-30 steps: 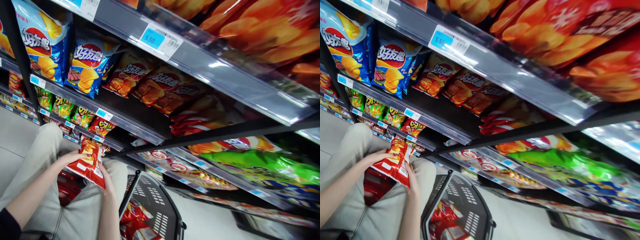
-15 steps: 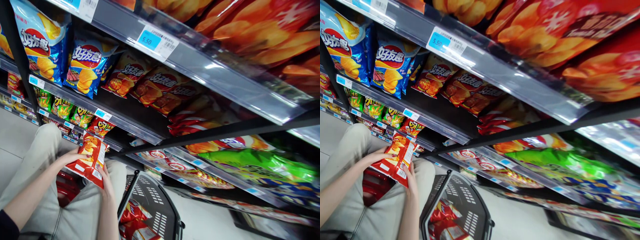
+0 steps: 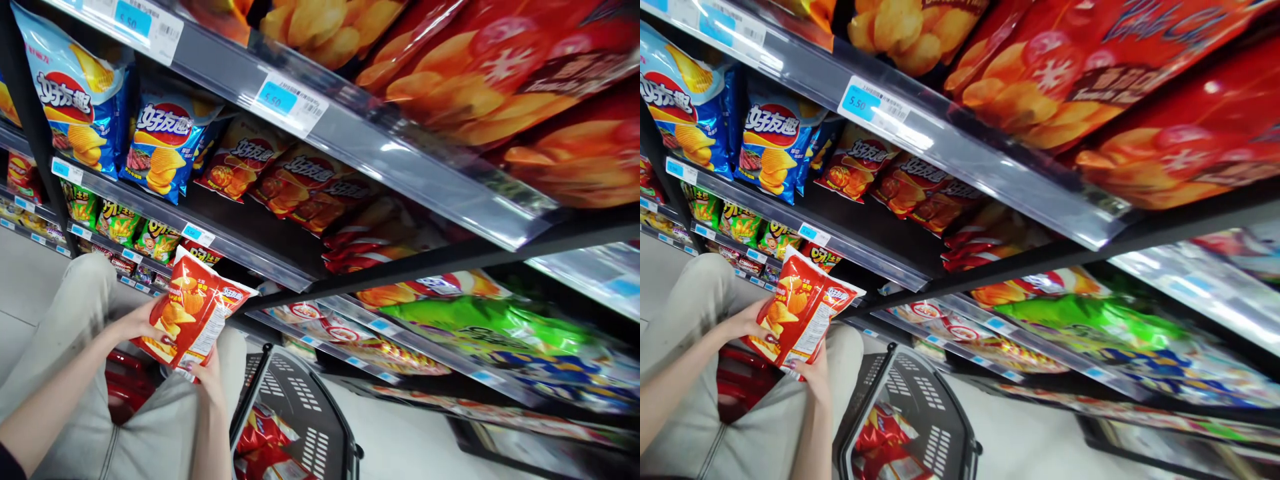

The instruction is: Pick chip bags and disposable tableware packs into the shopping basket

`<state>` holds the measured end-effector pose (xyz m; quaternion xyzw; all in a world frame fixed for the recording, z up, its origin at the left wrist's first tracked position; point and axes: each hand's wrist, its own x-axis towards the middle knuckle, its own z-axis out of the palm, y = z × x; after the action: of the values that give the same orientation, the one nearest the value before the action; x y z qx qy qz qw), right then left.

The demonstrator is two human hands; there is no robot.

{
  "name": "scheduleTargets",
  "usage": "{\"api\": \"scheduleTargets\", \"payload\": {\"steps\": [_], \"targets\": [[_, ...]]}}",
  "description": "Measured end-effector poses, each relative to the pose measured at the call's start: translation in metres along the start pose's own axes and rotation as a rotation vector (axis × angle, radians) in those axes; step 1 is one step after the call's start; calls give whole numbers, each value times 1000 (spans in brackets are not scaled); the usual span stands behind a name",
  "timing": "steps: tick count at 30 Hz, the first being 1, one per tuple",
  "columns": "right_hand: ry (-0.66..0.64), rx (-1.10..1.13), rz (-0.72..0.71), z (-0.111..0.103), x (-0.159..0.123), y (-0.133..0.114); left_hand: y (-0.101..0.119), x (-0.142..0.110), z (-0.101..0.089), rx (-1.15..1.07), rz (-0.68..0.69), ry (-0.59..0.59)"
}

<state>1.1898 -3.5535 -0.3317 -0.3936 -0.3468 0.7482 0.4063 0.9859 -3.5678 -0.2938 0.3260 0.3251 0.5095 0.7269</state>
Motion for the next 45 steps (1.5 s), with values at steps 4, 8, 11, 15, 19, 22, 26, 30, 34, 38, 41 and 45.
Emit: {"api": "scheduleTargets", "payload": {"steps": [4, 8, 11, 15, 19, 22, 26, 30, 34, 38, 41, 45], "targets": [[-28, 1, 31, -1, -2, 1, 1, -1, 1, 18, 26, -20], [-24, 11, 24, -2, -2, 0, 2, -1, 2, 67, 36, -2], [-28, 17, 25, -2, -2, -1, 1, 0, 1, 83, 46, 16], [-37, 13, 29, -3, -1, -1, -1, 0, -1, 107, 44, 46], [-57, 6, 29, -6, 1, 1, 0, -1, 0, 110, 27, 47], [-59, 5, 38, -7, 1, 1, 1, -1, 0, 100, 28, 43], [-17, -8, 57, -5, 0, 0, 0, 1, 0, 76, 23, 74], [49, -12, 113, 3, 1, -1, 1, 3, 2, 46, -100, 195], [114, 6, 213, 13, 6, -4, -1, 4, -1, 9, -275, 343], [115, 45, 298, 18, 9, -7, -5, 5, -5, -12, -394, 387], [113, 50, 345, 18, 10, -8, -4, 5, -5, -14, -449, 401], [102, 68, 355, 18, 11, -9, -2, 6, -3, 0, -474, 417]]}}
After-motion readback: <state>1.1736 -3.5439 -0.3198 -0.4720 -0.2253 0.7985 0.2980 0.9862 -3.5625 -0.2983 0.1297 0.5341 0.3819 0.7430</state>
